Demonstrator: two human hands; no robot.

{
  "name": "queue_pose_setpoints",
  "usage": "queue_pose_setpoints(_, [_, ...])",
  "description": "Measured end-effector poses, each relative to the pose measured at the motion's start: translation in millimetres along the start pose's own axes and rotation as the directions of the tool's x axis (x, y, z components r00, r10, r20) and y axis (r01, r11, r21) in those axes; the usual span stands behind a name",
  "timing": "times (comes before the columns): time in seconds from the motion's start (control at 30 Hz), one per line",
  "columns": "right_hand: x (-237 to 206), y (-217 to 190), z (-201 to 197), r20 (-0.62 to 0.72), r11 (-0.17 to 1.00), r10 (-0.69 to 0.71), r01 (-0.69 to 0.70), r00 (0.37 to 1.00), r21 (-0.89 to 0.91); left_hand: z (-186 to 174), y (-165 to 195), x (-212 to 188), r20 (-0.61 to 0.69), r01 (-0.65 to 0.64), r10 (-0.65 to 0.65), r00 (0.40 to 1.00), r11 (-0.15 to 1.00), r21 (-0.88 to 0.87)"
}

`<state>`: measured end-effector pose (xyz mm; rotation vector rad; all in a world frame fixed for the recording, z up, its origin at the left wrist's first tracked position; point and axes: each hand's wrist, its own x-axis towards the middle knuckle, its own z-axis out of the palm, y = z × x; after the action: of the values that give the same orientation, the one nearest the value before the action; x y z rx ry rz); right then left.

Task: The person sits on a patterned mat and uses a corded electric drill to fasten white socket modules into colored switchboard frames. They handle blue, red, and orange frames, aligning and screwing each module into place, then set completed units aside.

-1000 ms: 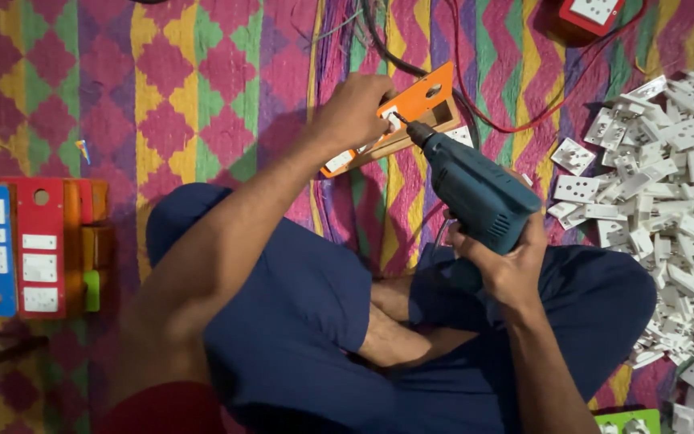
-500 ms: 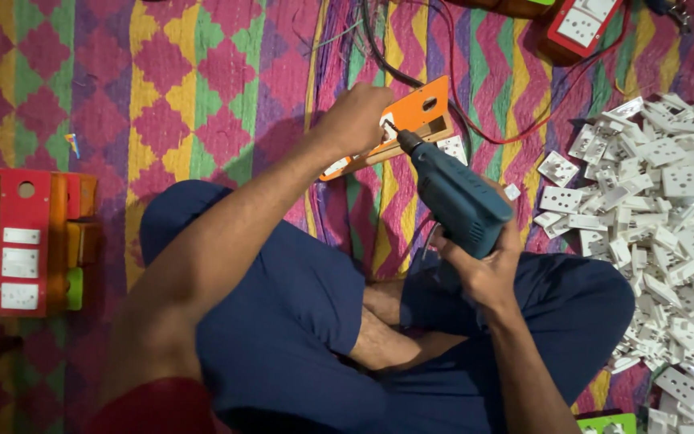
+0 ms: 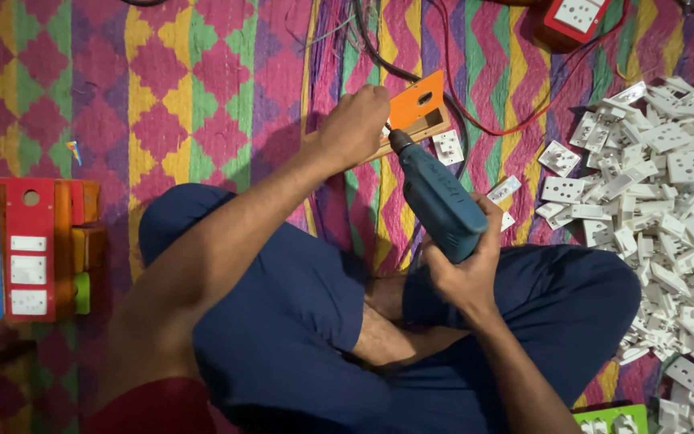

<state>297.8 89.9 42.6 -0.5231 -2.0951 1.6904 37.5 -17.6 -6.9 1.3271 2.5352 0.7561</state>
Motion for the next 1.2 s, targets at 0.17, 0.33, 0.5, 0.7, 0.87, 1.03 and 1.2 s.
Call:
queue_pose_setpoints(0.17, [3.4,-7.8,2.6,0.072,0.984,0.020,-0.033,0.997,0.178,-2.7,3.8,1.7,-0.005,0.009,-0.009,1.000,1.000,0.000])
queue_pose_setpoints(0.33, [0.7,-20.7,8.1,0.085,0.991,-0.061,0.050,0.995,0.125,3.2,9.2,-0.5,-0.017,0.016,-0.016,1.000,1.000,0.022])
queue_pose_setpoints(0.5, [7.9,-21.6,0.1,0.148,0.995,-0.006,-0.008,0.989,0.095,11.1,0.3,4.0,0.013,0.112,-0.112,0.994,0.994,-0.009])
queue_pose_setpoints(0.7, [13.1,-8.5,-15.7,0.154,0.938,0.050,-0.099,0.987,0.331,12.0,-31.1,17.1,0.133,0.258,-0.234,0.963,0.943,-0.210])
queue_pose_setpoints(0.87, [11.4,0.8,-24.7,0.184,0.911,0.101,-0.165,0.978,0.377,7.1,-47.5,22.3,0.311,0.419,-0.320,0.895,0.843,-0.337])
queue_pose_setpoints(1.03, [13.3,5.8,-24.1,0.212,0.939,0.080,-0.145,0.974,0.313,4.0,-46.6,25.9,0.384,0.447,-0.297,0.874,0.802,-0.397])
queue_pose_setpoints(1.2, [11.6,1.4,-20.5,0.202,0.940,0.085,-0.146,0.976,0.309,1.0,-48.8,28.3,0.429,0.469,-0.302,0.852,0.804,-0.365])
